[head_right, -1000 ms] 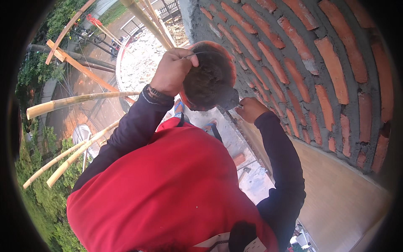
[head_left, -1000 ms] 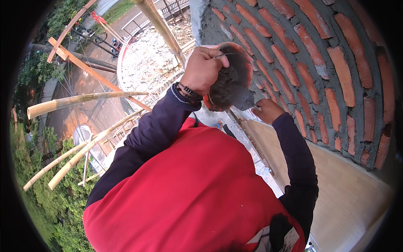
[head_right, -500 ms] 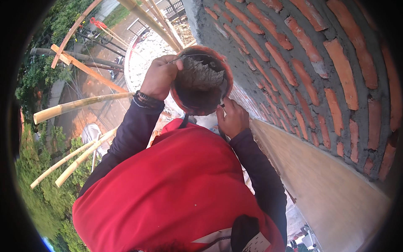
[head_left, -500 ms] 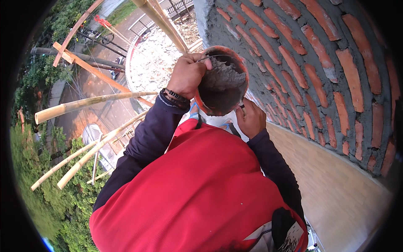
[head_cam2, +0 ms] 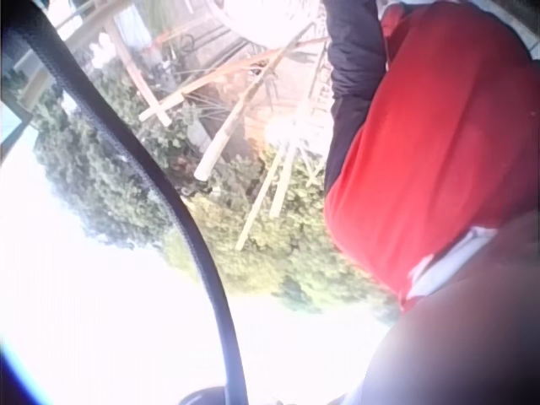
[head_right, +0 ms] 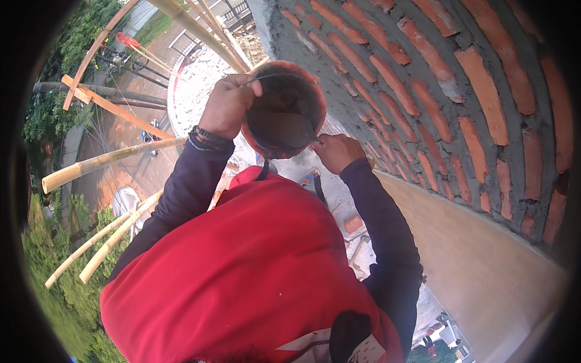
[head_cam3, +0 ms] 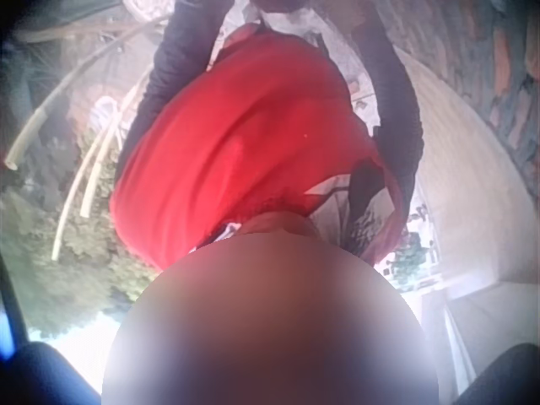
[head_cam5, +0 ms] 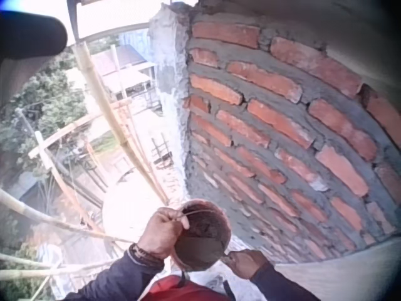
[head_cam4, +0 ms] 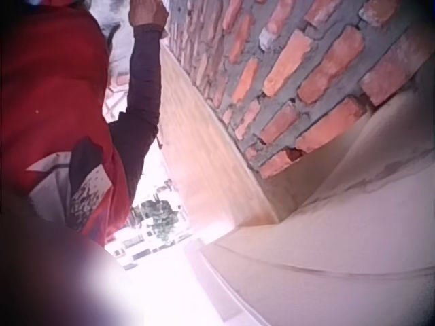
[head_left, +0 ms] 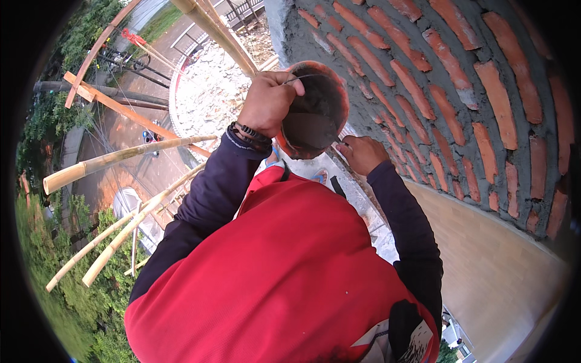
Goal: The person applies mortar to a brick wall using a trowel and places bricks into the wall. The person repeatedly scoops mortar from a bucket and spreads it between bricks while working on an elevated scaffold.
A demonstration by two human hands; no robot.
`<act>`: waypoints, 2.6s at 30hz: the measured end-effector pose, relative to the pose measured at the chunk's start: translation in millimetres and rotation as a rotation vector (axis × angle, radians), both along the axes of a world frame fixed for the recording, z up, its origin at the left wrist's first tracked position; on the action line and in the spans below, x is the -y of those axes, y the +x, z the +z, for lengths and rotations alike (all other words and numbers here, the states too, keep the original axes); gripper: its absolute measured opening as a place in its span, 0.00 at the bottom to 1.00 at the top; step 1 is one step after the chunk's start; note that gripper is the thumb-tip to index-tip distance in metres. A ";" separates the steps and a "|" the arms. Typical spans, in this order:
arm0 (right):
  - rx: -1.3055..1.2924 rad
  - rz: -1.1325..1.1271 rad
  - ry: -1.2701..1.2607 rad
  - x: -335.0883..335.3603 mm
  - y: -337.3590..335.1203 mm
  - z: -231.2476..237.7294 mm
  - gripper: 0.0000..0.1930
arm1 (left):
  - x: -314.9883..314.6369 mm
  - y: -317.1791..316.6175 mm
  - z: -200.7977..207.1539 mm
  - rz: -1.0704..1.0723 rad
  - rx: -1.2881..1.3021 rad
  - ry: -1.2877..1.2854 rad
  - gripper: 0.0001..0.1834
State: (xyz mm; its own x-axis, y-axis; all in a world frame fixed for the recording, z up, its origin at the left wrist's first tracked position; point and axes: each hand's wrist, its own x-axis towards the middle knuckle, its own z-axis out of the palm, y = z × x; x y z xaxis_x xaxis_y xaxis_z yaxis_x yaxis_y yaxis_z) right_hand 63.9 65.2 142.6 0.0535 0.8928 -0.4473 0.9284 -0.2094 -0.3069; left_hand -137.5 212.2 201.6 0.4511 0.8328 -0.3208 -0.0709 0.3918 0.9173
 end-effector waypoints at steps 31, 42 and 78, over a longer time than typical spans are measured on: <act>-0.298 0.021 0.241 18.4 44.6 52.4 0.17 | -7.1 -27.3 4.6 0.023 0.110 -0.040 0.10; -0.299 -0.008 0.072 14.7 49.2 66.0 0.23 | -0.6 -40.3 6.5 0.119 0.165 -0.034 0.07; 1.145 -0.496 0.722 62.3 192.8 408.4 0.12 | -33.5 -58.0 -78.4 0.261 -0.058 0.004 0.06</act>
State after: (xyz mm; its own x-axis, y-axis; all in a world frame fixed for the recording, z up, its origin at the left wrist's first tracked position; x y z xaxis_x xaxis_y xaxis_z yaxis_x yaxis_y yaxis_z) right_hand 256.8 2.9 551.0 0.4333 0.6848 0.5859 0.6115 -0.7010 0.3670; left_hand -195.5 245.7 123.1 0.2018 0.9198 -0.3365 -0.1169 0.3637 0.9242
